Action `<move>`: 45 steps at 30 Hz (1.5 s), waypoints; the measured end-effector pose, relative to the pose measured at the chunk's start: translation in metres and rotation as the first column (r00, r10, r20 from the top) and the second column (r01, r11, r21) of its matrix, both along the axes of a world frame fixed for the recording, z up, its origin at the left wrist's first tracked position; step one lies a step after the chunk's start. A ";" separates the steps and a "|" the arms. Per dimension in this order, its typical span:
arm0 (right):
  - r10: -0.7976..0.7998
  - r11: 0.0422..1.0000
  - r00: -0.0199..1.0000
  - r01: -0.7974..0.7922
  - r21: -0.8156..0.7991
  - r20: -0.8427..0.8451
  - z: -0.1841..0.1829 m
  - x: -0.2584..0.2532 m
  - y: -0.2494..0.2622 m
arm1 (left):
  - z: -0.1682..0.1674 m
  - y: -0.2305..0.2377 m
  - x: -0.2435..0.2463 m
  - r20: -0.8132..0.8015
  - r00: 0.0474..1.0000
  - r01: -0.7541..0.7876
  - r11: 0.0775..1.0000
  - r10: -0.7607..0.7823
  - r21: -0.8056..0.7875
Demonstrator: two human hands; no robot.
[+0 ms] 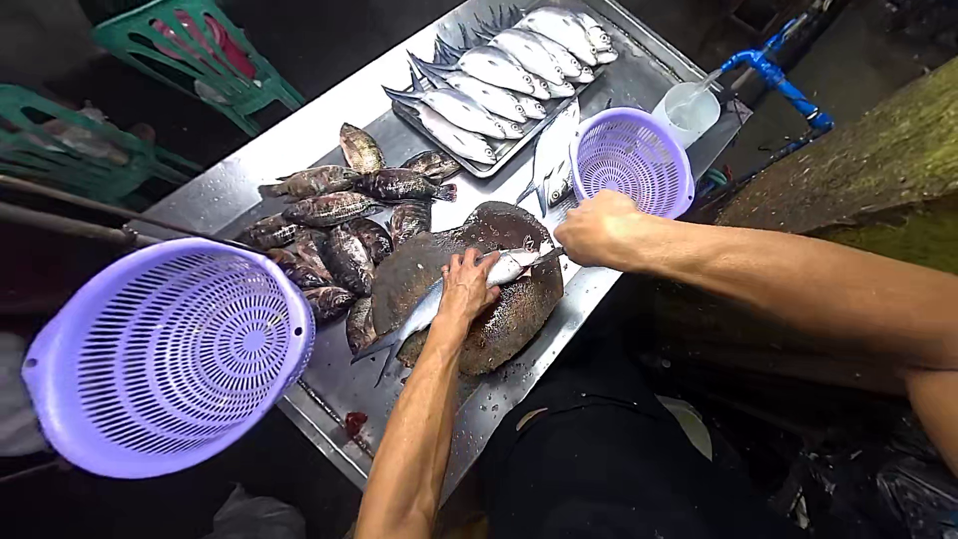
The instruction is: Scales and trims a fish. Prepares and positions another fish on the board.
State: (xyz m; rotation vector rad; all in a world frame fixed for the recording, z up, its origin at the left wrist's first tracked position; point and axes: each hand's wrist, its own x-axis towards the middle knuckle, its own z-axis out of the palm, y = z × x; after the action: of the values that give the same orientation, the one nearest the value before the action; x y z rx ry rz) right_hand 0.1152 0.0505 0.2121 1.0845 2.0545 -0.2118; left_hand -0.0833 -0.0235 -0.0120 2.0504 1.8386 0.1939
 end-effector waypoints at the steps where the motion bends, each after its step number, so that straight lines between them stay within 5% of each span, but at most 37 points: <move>1: 0.023 1.000 1.000 -0.023 0.006 0.004 -0.001 -0.003 -0.002 | 0.000 0.002 -0.001 -0.004 1.000 0.000 1.000 0.000 -0.020; 5: 0.029 0.999 0.999 -0.028 0.020 -0.015 -0.007 0.001 -0.001 | 0.004 0.022 -0.011 0.039 0.999 0.008 0.992 -0.003 -0.127; 12: -0.069 0.997 0.983 0.072 0.012 -0.167 -0.032 0.042 0.006 | 0.018 0.081 -0.038 0.183 0.959 0.264 0.914 -0.215 -0.307; 23: -0.070 0.995 0.951 0.047 -0.083 -0.302 -0.081 0.082 0.028 | 0.019 0.112 -0.044 0.222 0.957 0.271 0.859 -0.189 -0.434; 31: -0.313 0.943 0.755 0.322 -0.090 -0.576 -0.141 0.107 -0.015 | 0.024 0.126 -0.054 0.337 0.940 0.212 0.868 -0.056 -0.448; 40: -0.328 0.940 0.816 0.334 -0.076 -0.475 -0.101 0.054 0.000 | 0.013 0.123 -0.064 0.352 0.935 0.197 0.894 -0.048 -0.403; 45: -0.593 0.804 0.601 0.481 -0.350 -0.536 -0.144 0.073 -0.005 | 0.001 0.141 -0.072 0.362 0.932 0.216 0.837 -0.024 -0.502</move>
State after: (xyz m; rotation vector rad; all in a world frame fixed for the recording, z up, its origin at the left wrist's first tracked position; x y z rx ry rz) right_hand 0.1885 0.0452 0.0684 1.6719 2.1197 -1.1940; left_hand -0.1549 0.1180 -0.0109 1.6079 1.3462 -0.0059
